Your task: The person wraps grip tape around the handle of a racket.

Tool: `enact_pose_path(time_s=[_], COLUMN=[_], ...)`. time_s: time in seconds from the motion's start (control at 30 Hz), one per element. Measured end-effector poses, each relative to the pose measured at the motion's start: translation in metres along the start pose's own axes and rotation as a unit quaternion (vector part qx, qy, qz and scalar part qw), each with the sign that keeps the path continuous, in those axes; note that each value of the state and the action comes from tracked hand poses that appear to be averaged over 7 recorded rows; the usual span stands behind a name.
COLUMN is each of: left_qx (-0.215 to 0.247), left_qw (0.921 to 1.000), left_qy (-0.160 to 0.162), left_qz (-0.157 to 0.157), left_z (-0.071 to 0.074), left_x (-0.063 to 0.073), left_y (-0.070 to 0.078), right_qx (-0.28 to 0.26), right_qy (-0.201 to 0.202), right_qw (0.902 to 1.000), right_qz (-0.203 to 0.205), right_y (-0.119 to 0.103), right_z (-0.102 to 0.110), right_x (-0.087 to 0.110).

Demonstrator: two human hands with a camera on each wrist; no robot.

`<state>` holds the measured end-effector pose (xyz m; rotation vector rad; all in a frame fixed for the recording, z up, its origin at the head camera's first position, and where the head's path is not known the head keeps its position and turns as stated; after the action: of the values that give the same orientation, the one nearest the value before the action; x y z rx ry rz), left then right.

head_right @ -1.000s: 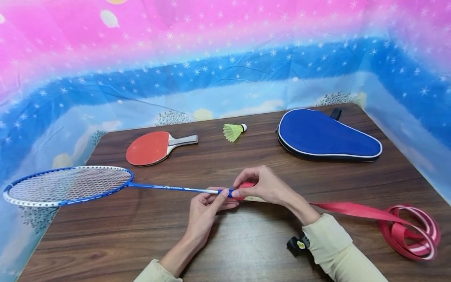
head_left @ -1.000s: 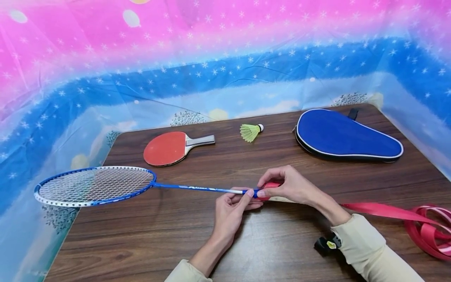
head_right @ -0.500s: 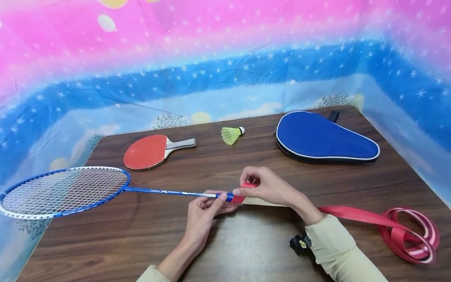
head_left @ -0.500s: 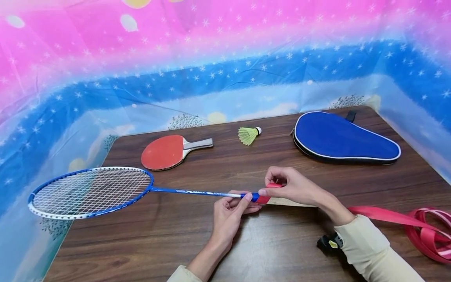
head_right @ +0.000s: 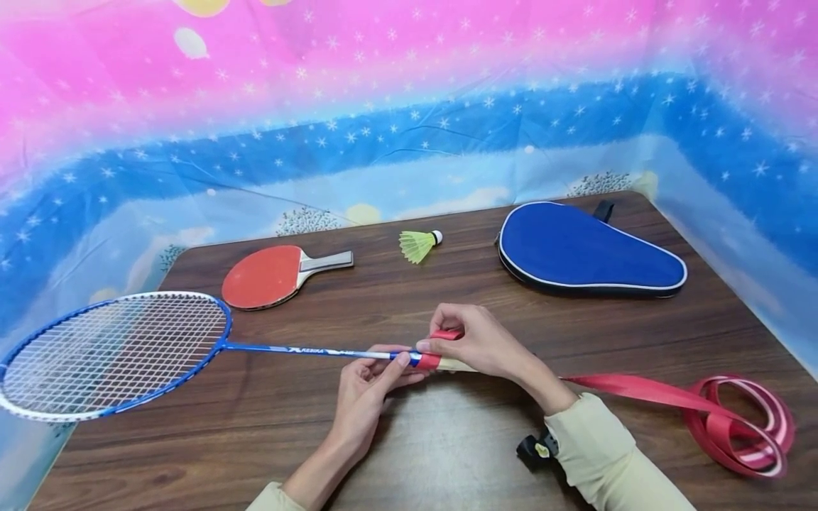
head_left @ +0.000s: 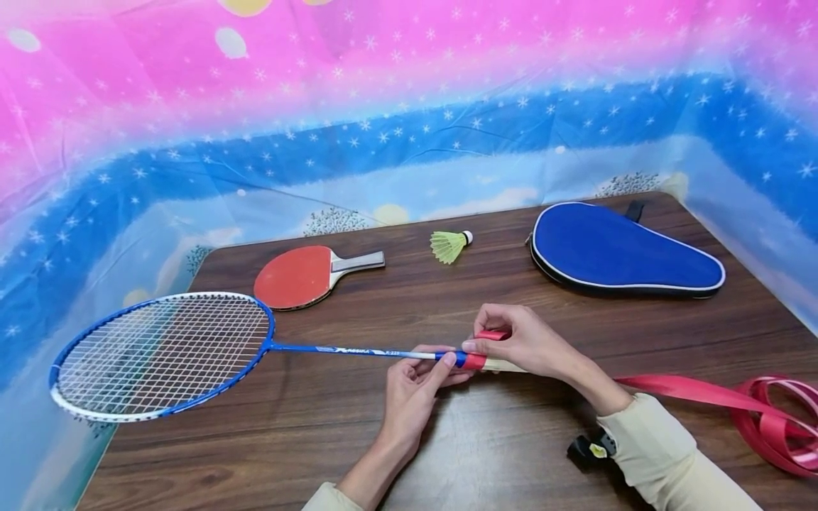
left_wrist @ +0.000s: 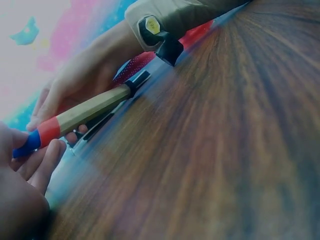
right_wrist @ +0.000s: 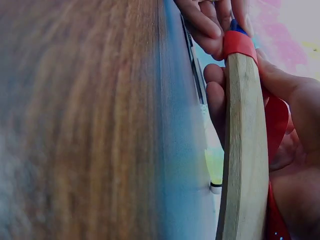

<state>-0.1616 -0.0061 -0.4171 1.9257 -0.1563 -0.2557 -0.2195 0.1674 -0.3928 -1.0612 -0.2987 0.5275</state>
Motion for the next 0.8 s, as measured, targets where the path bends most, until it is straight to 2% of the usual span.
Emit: enact_pose_path(time_s=[0.2, 0.33, 0.53, 0.8], left_qx=[0.005, 0.006, -0.022, -0.055], left_qw=[1.0000, 0.9996, 0.9981, 0.9983], left_qy=[0.001, -0.001, 0.007, 0.002], left_qz=[0.008, 0.027, 0.057, 0.018], left_z=[-0.001, -0.001, 0.000, 0.001], left_x=[0.000, 0.001, 0.004, 0.001], left_y=[-0.001, -0.002, -0.004, -0.003], right_qx=[-0.034, -0.033, -0.045, -0.069], right_qy=[-0.031, -0.050, -0.068, -0.093], right_qw=[0.9990, 0.9981, 0.9962, 0.9890], right_qz=[-0.004, -0.014, -0.031, -0.092], right_y=[0.004, 0.005, 0.006, 0.012], right_z=[-0.002, -0.003, -0.003, -0.005], right_x=[-0.002, -0.001, 0.001, 0.003])
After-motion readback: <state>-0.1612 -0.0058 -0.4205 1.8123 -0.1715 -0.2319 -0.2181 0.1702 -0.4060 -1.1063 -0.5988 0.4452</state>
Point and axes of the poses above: each hand's wrist, its own x-axis away from the middle knuckle, its own z-axis out of the back of the hand, y = z × x, the point moved 5 cm from there along -x, towards the middle knuckle, and after that the axes turned 5 degrees about -y, right-handed, at the moved point
